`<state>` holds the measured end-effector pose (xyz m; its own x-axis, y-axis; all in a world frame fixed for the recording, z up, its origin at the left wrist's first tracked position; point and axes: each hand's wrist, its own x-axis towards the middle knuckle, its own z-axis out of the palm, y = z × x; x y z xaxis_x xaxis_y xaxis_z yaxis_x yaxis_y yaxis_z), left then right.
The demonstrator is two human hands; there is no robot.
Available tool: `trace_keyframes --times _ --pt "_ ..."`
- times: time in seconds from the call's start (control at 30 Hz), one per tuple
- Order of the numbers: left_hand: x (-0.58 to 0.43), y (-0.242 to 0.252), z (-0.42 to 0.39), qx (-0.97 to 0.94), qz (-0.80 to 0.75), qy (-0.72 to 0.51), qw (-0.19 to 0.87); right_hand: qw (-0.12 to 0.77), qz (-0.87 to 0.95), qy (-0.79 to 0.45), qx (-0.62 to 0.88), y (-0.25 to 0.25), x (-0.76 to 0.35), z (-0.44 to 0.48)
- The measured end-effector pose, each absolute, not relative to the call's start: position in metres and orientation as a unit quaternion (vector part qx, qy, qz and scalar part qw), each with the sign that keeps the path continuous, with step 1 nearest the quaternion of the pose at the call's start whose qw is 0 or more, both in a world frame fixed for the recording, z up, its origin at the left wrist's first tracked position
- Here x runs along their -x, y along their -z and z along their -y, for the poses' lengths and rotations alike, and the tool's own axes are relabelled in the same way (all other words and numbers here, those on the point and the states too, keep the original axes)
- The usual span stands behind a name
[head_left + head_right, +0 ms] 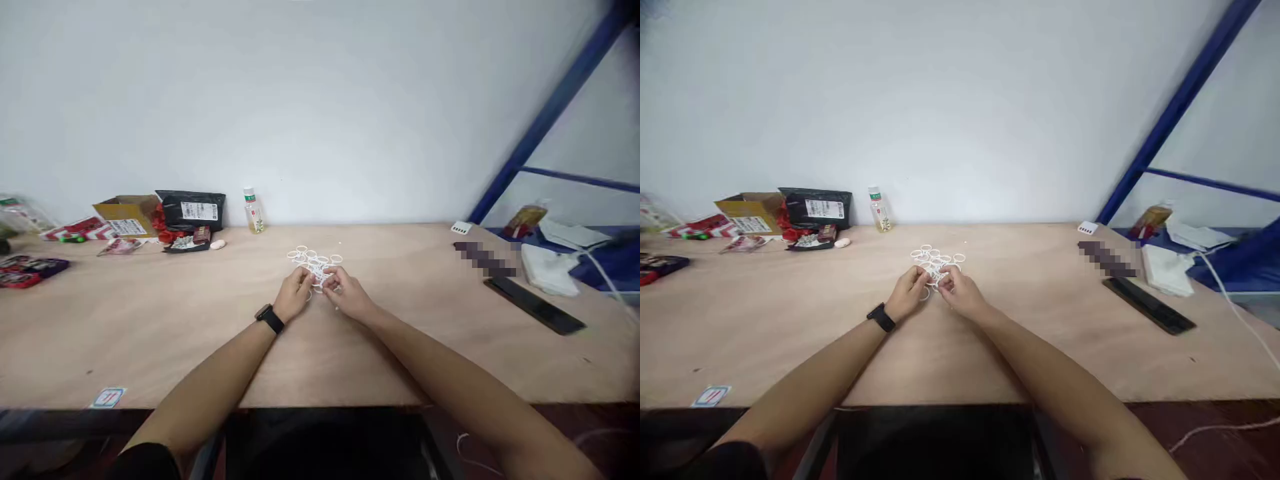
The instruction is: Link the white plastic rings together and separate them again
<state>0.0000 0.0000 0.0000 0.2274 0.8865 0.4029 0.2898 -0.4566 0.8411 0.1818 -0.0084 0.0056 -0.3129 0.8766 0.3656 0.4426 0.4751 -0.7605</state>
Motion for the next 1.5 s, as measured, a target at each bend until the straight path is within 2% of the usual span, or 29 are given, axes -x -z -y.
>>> trace_keyframes --times 0.23,0.43,0.7,0.97,1.5 --pt "-0.001 0.004 -0.001 -0.715 -0.370 -0.459 0.376 0.421 0.732 -0.310 0.436 -0.004 -0.182 0.008" --pt "-0.001 0.002 0.001 -0.760 -0.366 -0.432 0.319 0.403 0.754 -0.296 0.426 -0.006 -0.182 0.008" --pt "-0.003 0.000 0.003 -0.749 -0.390 -0.429 0.321 0.399 0.759 -0.258 0.445 -0.009 -0.182 0.010" --pt "-0.004 -0.003 0.008 -0.798 -0.393 -0.400 0.220 0.392 0.770 -0.230 0.448 -0.013 -0.183 0.012" --pt "-0.002 -0.006 0.013 -0.835 -0.359 -0.351 0.224 0.311 0.813 -0.110 0.479 -0.010 -0.178 0.013"
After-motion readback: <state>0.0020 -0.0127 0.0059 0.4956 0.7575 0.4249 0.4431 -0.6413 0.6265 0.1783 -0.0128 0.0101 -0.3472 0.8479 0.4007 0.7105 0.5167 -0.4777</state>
